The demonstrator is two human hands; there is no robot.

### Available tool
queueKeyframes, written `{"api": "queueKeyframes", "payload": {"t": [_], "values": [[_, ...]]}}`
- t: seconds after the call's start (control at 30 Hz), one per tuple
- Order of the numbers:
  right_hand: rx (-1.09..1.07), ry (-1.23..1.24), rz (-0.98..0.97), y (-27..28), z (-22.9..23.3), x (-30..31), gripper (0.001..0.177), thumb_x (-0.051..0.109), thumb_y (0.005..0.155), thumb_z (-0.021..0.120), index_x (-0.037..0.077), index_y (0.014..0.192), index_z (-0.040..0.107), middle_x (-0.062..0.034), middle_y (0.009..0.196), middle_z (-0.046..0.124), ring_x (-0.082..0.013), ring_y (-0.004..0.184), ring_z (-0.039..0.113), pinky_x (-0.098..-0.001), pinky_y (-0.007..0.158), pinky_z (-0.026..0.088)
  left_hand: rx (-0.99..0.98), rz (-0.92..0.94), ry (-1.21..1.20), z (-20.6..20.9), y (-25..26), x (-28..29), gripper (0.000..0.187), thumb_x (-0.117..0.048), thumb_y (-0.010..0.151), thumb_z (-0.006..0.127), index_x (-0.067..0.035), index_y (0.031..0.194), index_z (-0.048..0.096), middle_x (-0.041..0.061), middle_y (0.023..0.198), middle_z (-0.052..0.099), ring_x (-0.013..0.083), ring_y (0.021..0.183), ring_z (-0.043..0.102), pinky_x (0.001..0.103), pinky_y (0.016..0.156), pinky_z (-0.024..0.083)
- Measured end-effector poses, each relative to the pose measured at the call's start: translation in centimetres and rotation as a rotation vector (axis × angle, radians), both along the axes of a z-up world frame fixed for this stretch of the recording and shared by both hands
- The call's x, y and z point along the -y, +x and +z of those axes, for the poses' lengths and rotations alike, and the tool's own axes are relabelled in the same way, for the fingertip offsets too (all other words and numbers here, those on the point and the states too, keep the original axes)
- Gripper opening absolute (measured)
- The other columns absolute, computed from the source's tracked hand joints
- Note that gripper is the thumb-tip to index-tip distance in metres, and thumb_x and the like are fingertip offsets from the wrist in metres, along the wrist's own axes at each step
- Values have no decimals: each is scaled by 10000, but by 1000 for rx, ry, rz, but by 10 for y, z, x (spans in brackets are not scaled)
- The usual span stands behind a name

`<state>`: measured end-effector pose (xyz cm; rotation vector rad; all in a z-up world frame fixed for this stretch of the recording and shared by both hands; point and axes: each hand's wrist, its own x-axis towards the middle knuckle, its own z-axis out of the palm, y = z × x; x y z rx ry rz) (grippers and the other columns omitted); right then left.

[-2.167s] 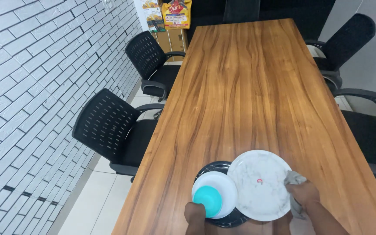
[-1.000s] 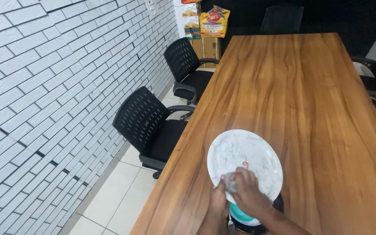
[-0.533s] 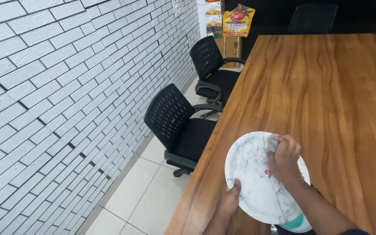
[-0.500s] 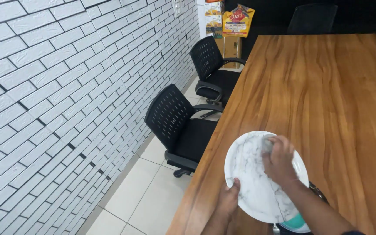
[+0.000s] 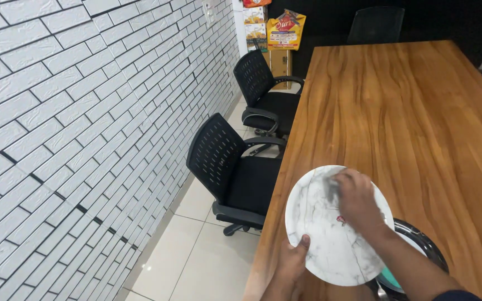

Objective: Wiping clean dishes with a dry cloth and organizing them on a tray.

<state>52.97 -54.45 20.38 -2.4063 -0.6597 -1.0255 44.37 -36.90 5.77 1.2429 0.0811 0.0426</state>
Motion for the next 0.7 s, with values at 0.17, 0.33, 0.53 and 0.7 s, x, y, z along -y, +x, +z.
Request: {"api": "queueKeyframes", "payload": {"t": [0.17,0.33,0.53,0.7], "values": [[-8,51,-129,-5,-21,21,424,-46,790,604,40,1203,561,-166,1259,529,-405,1195,502,-526,1003,403,-14,25,-136,19,8,1,541,-335,941,722,40,1320,628,142,1214,746,194,1087,679,334,943,534],[-229,91,46,-44,-71,-1,410,-73,770,580,54,1159,575,-177,1229,526,-398,1136,509,-498,971,425,20,119,-360,62,22,6,615,-249,900,734,-4,1416,506,118,1320,689,195,1174,651,334,1003,517],[-280,153,420,-42,-58,-15,416,-35,796,608,71,1197,580,-160,1277,528,-388,1188,505,-455,1002,442,-46,152,-183,47,44,27,567,-408,903,713,9,1279,635,94,1113,737,174,992,672,338,838,543],[-49,52,387,11,0,-8,355,96,793,686,128,1137,604,-120,1276,536,-377,1207,506,-462,1030,427,32,180,169,49,59,54,555,-504,893,719,28,1052,736,68,880,755,130,818,667,321,723,549]]}}
